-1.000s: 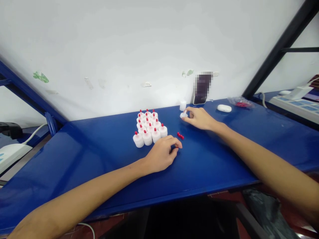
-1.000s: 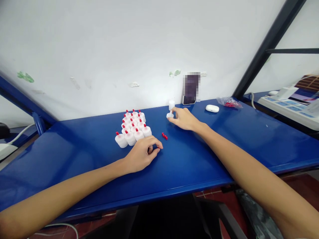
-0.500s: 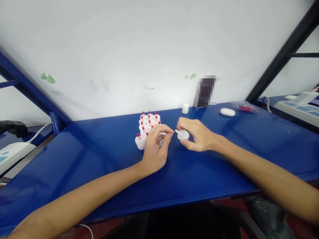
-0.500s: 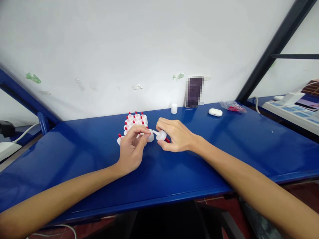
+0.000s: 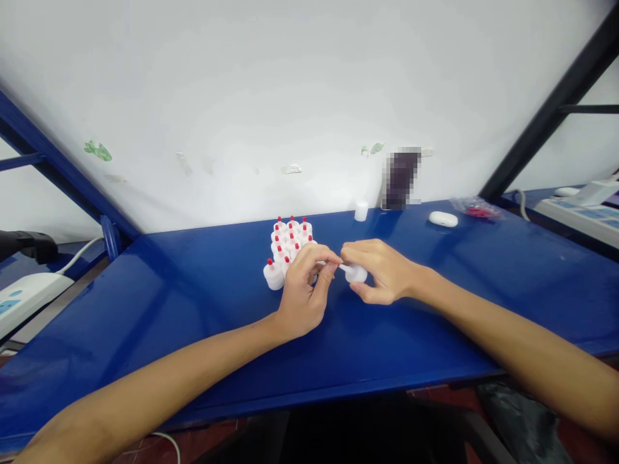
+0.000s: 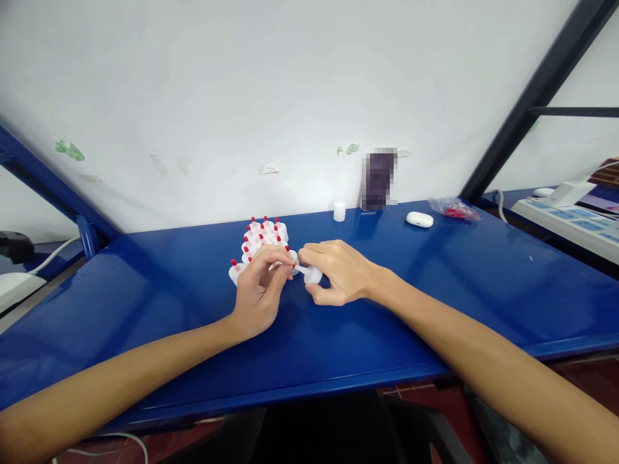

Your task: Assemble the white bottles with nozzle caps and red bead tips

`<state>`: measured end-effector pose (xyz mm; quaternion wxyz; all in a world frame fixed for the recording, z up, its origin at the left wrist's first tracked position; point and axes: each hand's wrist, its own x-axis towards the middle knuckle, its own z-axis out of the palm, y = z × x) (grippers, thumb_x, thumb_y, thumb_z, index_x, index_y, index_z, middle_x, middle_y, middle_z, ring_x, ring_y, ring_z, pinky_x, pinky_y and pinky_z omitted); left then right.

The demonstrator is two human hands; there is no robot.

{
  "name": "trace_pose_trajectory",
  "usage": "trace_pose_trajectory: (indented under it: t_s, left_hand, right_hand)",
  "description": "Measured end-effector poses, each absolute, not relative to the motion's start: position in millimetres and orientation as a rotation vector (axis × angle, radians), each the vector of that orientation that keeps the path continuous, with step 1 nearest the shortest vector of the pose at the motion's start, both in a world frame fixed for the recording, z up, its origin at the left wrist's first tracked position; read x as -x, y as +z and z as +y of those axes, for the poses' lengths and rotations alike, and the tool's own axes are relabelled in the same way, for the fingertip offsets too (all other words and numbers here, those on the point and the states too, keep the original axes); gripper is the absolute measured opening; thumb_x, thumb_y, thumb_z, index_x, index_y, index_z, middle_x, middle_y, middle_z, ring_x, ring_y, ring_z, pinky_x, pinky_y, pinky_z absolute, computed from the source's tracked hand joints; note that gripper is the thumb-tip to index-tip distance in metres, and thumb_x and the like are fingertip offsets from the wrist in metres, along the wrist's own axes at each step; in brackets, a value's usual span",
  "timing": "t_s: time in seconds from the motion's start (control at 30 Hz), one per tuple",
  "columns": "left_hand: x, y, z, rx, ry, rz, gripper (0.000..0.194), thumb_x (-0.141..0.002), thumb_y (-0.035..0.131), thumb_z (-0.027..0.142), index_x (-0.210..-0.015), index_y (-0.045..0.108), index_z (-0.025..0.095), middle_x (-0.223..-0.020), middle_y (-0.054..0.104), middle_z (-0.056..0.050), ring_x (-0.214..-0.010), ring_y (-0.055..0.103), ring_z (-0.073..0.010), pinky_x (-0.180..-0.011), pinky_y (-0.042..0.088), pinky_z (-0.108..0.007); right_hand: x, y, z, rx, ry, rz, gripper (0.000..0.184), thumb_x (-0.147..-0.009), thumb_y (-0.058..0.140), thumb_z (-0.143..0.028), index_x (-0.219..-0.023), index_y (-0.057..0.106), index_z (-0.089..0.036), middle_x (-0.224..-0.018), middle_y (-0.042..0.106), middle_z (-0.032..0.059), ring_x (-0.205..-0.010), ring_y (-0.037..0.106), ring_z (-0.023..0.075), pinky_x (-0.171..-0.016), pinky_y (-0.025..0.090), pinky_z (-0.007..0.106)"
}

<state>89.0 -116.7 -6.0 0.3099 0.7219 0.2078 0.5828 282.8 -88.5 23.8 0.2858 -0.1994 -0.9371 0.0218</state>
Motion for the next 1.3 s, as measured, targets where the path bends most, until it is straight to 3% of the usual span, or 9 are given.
trace_pose_trajectory:
  t_s: [0.23, 0.4, 0.57, 0.77, 0.93, 1.1, 1.3]
  left_hand:
    - [-86, -4, -115, -1.956, 1.552, 0.519, 0.009, -0.097, 0.053, 0.016, -0.103, 0.059, 0.019, -0.103, 0.059, -0.007, -0.096, 0.059, -0.0161, -0.08, 0.053, -0.029]
    - [-81, 0, -113, -2.311, 1.486, 0.518, 0.034, -0.089, 0.059, 0.015, -0.122, 0.051, 0.022, -0.125, 0.051, -0.012, -0.109, 0.053, -0.0222, -0.087, 0.051, -0.038]
    - [-80, -2, -110, -2.475, 1.474, 0.556, 0.038, -0.091, 0.054, 0.015, -0.128, 0.047, 0.024, -0.114, 0.05, -0.009, -0.105, 0.052, -0.0212, -0.09, 0.05, -0.04]
    - [-79, -1, -107, -2.461, 1.469, 0.554, 0.028, -0.092, 0.051, 0.012, -0.117, 0.049, 0.022, -0.115, 0.054, -0.01, -0.108, 0.053, -0.0222, -0.091, 0.049, -0.04]
    - [-81, -2, -109, -2.421, 1.343, 0.534, 0.021, -0.091, 0.05, 0.011, -0.109, 0.046, 0.022, -0.113, 0.056, -0.009, -0.107, 0.054, -0.0213, -0.092, 0.048, -0.039]
    - [-84, -2, -114, -2.263, 1.211, 0.553, 0.019, -0.089, 0.048, 0.007, -0.102, 0.043, 0.022, -0.104, 0.056, -0.007, -0.095, 0.057, -0.0176, -0.088, 0.052, -0.037]
    - [-84, 2, -116, -2.144, 1.134, 0.543, 0.02, -0.087, 0.048, 0.005, -0.096, 0.041, 0.022, -0.1, 0.054, -0.005, -0.091, 0.055, -0.0152, -0.093, 0.054, -0.039]
  right_hand:
    - [-279, 25, -92, 0.652, 0.391, -2.473, 0.024, -0.089, 0.053, -0.039, -0.08, 0.039, -0.021, -0.071, 0.043, -0.0039, -0.059, 0.037, 0.0103, -0.056, 0.03, 0.025]
    - [-275, 26, -96, 0.622, 0.794, -2.289, 0.029, -0.099, 0.045, -0.045, -0.096, 0.054, -0.018, -0.075, 0.048, -0.0028, -0.063, 0.041, 0.0105, -0.059, 0.035, 0.025]
    - [-272, 26, -98, 0.674, 0.965, -2.272, 0.033, -0.095, 0.054, -0.048, -0.105, 0.062, -0.018, -0.069, 0.042, -0.0054, -0.059, 0.036, 0.0091, -0.054, 0.031, 0.023]
    - [-278, 27, -92, 0.797, 0.522, -2.399, 0.037, -0.083, 0.068, -0.051, -0.093, 0.053, -0.019, -0.069, 0.046, -0.0056, -0.058, 0.04, 0.0103, -0.055, 0.033, 0.025]
    - [-281, 32, -93, 0.882, 0.251, -2.451, 0.043, -0.078, 0.067, -0.052, -0.1, 0.047, -0.02, -0.083, 0.056, -0.0007, -0.065, 0.05, 0.0137, -0.06, 0.037, 0.027]
    - [-281, 29, -93, 0.799, 0.006, -2.459, 0.036, -0.074, 0.064, -0.05, -0.085, 0.047, -0.021, -0.073, 0.054, -0.0019, -0.057, 0.046, 0.0122, -0.056, 0.031, 0.026]
    - [-279, 23, -93, 0.732, -0.053, -2.379, 0.032, -0.071, 0.063, -0.048, -0.075, 0.044, -0.022, -0.064, 0.049, -0.0042, -0.052, 0.039, 0.0098, -0.053, 0.027, 0.025]
